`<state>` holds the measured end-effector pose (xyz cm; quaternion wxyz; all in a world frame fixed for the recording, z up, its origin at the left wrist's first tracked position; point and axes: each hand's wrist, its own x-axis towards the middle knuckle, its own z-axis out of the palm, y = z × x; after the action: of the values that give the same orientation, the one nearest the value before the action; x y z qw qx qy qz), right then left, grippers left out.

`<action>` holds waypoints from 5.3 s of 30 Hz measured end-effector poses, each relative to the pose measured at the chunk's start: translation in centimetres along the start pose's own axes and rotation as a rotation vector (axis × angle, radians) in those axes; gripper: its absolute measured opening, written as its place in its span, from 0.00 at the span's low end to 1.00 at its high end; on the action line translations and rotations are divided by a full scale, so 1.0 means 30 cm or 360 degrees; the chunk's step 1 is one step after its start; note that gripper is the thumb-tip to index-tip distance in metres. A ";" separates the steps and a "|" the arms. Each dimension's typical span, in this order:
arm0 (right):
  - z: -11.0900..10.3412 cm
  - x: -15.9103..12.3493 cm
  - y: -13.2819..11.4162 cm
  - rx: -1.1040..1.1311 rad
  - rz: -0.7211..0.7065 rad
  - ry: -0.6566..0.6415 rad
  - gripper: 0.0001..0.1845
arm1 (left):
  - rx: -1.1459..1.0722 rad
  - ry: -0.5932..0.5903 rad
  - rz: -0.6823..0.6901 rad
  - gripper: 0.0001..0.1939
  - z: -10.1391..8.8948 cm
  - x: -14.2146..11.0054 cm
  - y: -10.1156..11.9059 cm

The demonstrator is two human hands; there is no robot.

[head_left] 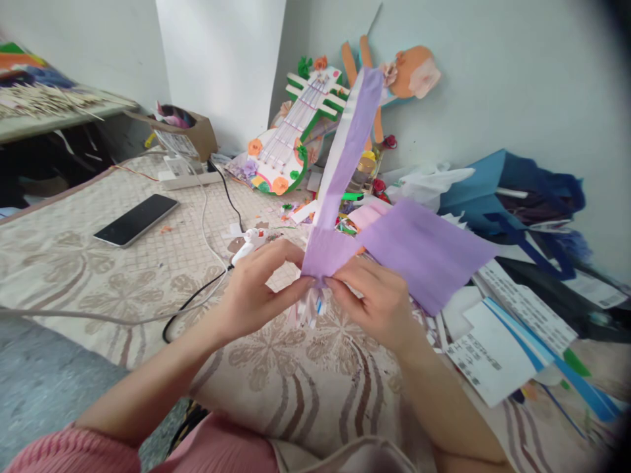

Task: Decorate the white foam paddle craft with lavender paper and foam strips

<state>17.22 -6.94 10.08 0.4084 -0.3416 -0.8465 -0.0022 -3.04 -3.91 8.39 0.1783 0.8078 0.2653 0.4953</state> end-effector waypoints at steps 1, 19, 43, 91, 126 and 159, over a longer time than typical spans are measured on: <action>0.004 0.000 0.000 0.0021 0.0021 0.0017 0.06 | -0.0027 0.0025 -0.0048 0.07 0.004 -0.005 -0.003; 0.015 -0.005 0.022 0.0111 -0.0025 0.0009 0.16 | -0.0662 0.0101 -0.0406 0.29 0.029 0.011 0.002; -0.001 -0.015 0.033 0.0387 0.0137 -0.0088 0.13 | -0.0294 0.0291 -0.0733 0.07 -0.072 -0.077 -0.090; 0.197 -0.134 0.135 0.1157 0.1303 0.0033 0.17 | -0.0311 -0.0541 -0.0003 0.13 -0.093 0.095 -0.097; 0.621 0.048 -0.021 0.0306 0.0938 -0.0507 0.21 | -0.0380 -0.0598 -0.0363 0.14 -0.097 0.287 -0.182; -0.065 -0.452 -0.133 -0.0253 0.0770 0.0496 0.14 | -0.0447 -0.0453 -0.0496 0.14 -0.083 0.195 -0.133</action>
<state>22.13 -18.35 3.07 0.4941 -0.5598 -0.6649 -0.0236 -4.11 2.86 11.43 0.3985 0.7860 0.2876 0.3751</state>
